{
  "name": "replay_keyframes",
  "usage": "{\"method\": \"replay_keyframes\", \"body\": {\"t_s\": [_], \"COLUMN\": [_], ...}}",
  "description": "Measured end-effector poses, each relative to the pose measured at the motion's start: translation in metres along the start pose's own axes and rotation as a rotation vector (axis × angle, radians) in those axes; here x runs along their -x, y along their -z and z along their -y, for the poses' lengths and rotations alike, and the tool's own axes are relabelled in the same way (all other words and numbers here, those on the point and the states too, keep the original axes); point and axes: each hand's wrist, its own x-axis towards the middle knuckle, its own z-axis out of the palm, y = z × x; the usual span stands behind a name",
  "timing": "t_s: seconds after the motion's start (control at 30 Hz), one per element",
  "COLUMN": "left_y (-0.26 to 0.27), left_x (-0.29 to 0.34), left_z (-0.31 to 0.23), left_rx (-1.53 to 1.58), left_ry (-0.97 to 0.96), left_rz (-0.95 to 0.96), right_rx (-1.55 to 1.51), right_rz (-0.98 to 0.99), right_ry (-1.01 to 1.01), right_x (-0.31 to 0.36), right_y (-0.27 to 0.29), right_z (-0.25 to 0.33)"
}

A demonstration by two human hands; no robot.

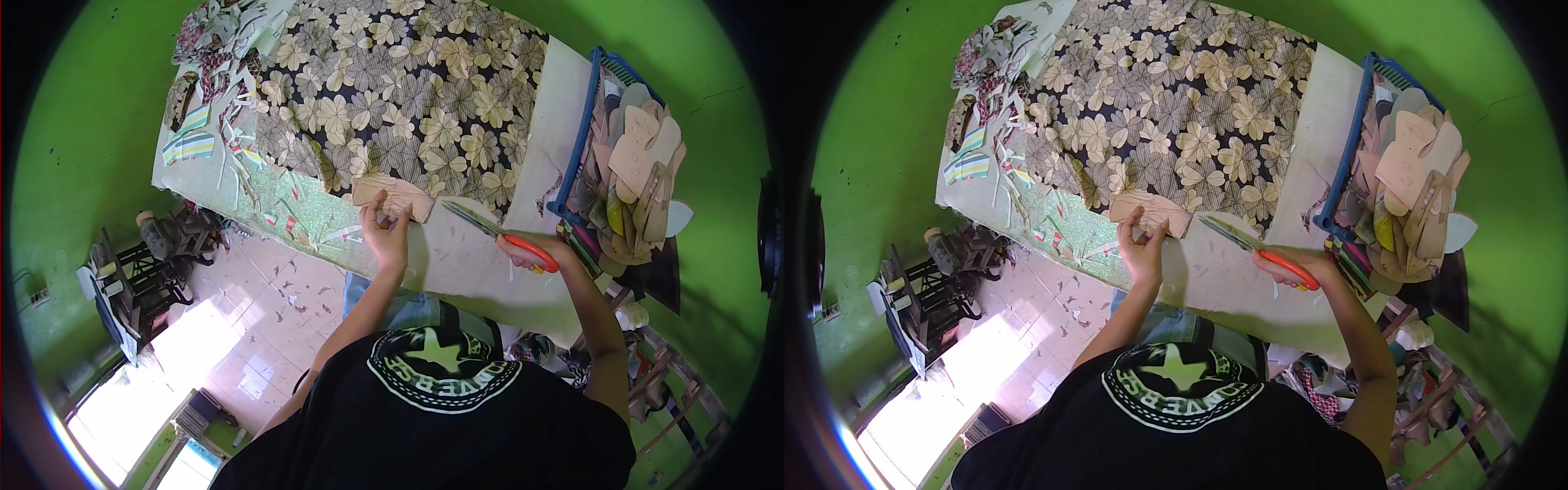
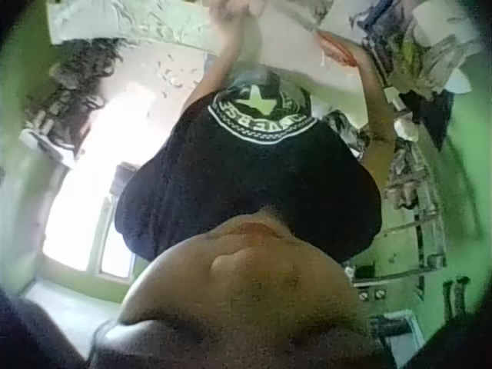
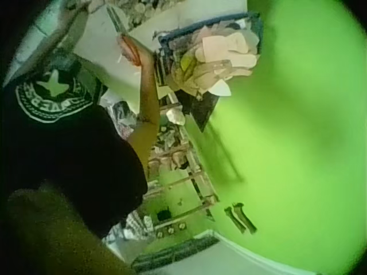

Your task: The person cuts patterned fabric pieces on a work table using scissors following cardboard templates.

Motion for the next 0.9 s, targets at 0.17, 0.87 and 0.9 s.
{"method": "replay_keyframes", "body": {"t_s": [0.17, 0.87, 0.9], "left_y": [-0.007, -0.002, -0.001], "left_x": [0.004, 0.006, 0.006], "left_z": [0.001, 0.005, 0.005], "left_rx": [0.044, 0.040, 0.040], "left_ry": [-0.008, -0.086, -0.087], "left_rz": [-0.056, 0.042, 0.041], "right_rx": [-0.020, -0.112, -0.112], "right_rz": [0.018, 0.102, 0.102], "right_ry": [0.042, 0.058, 0.059], "right_x": [-0.002, -0.018, -0.018], "right_y": [0.004, 0.008, 0.008], "right_z": [-0.001, -0.008, -0.006]}}
